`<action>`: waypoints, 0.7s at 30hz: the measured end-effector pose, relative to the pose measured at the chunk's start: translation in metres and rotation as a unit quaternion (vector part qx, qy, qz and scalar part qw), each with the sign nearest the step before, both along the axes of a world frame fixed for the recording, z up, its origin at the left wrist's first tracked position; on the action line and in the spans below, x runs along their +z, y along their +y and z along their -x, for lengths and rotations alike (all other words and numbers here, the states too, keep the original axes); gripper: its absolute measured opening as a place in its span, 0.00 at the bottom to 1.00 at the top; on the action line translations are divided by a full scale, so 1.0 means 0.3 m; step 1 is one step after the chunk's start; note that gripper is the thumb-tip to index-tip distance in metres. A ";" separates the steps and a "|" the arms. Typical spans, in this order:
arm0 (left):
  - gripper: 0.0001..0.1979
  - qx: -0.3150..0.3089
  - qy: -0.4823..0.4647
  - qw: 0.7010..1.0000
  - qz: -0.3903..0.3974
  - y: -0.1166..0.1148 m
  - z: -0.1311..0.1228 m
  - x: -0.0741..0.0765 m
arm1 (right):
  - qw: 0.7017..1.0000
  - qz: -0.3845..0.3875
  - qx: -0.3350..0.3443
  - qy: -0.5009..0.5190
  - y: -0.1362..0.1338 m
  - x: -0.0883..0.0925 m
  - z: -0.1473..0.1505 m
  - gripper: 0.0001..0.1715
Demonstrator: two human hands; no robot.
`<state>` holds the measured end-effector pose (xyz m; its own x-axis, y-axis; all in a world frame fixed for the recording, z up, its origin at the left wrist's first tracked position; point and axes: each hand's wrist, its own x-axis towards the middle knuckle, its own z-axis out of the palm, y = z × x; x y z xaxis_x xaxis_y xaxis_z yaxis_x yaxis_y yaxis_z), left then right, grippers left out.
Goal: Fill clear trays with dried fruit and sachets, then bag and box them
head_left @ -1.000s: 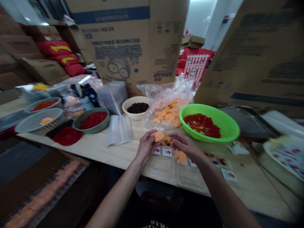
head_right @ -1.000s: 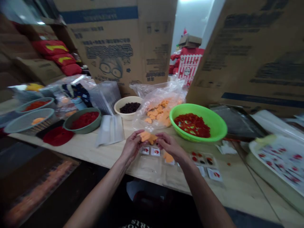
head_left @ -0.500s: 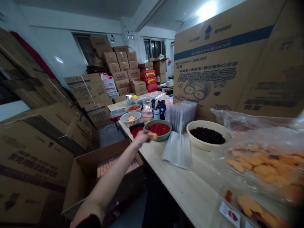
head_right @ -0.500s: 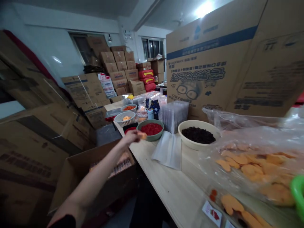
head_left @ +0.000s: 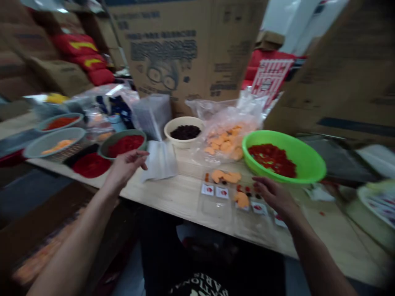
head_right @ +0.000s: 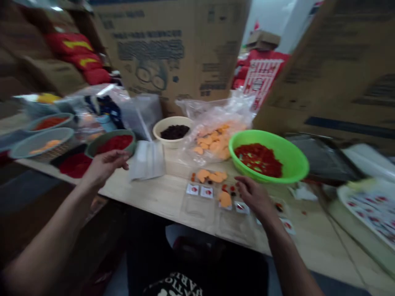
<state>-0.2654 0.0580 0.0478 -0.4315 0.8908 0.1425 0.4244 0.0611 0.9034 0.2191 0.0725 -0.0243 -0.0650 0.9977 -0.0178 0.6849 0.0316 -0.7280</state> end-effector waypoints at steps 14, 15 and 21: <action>0.15 -0.188 0.301 0.924 0.141 0.200 -0.788 -0.308 | 0.944 -0.049 0.099 -0.311 0.127 -0.036 0.250 0.17; 0.12 -0.188 0.284 0.930 0.136 0.206 -0.791 -0.312 | 0.938 -0.044 0.104 -0.327 0.132 -0.031 0.263 0.15; 0.17 -0.246 0.103 0.964 0.011 0.130 -0.715 -0.263 | 0.927 -0.058 0.157 -0.335 0.155 -0.031 0.250 0.12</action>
